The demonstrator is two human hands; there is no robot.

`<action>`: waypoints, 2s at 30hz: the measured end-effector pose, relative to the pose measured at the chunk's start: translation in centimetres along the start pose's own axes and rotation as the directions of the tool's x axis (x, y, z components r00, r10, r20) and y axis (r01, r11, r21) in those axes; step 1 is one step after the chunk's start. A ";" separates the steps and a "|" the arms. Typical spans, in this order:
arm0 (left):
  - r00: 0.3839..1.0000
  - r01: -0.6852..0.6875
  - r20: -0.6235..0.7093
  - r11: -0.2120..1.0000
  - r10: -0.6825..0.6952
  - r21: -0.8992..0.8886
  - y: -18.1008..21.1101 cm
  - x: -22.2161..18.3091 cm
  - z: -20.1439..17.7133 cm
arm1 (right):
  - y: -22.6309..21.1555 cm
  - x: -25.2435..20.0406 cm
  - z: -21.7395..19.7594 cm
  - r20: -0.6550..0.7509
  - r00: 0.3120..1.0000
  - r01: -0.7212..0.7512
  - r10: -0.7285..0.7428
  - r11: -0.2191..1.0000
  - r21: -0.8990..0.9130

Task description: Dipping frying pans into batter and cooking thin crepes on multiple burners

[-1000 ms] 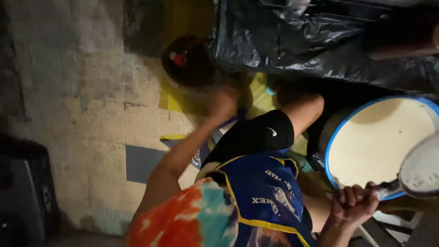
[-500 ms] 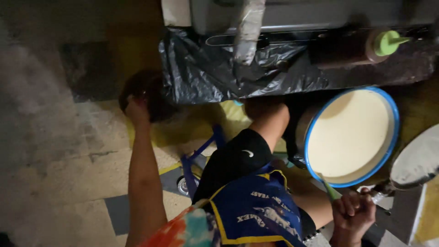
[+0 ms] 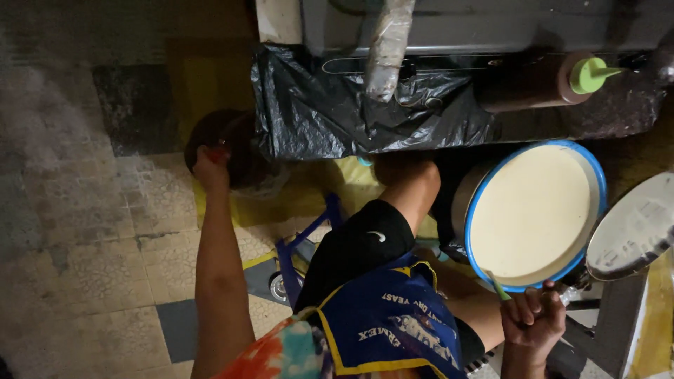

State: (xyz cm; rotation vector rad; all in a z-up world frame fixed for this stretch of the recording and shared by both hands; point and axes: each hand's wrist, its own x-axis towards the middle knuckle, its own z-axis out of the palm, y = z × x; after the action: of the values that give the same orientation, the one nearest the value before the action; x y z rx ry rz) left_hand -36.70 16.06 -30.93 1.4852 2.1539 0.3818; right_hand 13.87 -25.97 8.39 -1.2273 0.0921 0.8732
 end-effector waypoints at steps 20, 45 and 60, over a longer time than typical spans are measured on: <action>0.180 -0.979 -0.583 0.204 0.792 -0.024 38.8 -23.0 -17.2 | 5.0 2.0 -1.9 0.692 0.578 -0.512 -0.433 0.468 0.720; 0.893 0.096 0.300 0.509 0.335 -0.855 34.0 -14.3 -31.2 | 0.8 16.5 32.4 0.439 0.885 0.028 0.158 0.921 -0.388; 0.733 0.204 0.423 0.422 0.532 -0.883 34.5 -21.2 -28.2 | 2.1 13.9 39.2 0.413 0.892 0.192 0.185 0.672 -0.715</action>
State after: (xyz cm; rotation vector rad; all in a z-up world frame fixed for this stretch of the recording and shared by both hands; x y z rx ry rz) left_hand -18.66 10.39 14.61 0.9260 0.8522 0.7897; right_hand 7.14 14.67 14.46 -1.7359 -0.7348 1.2367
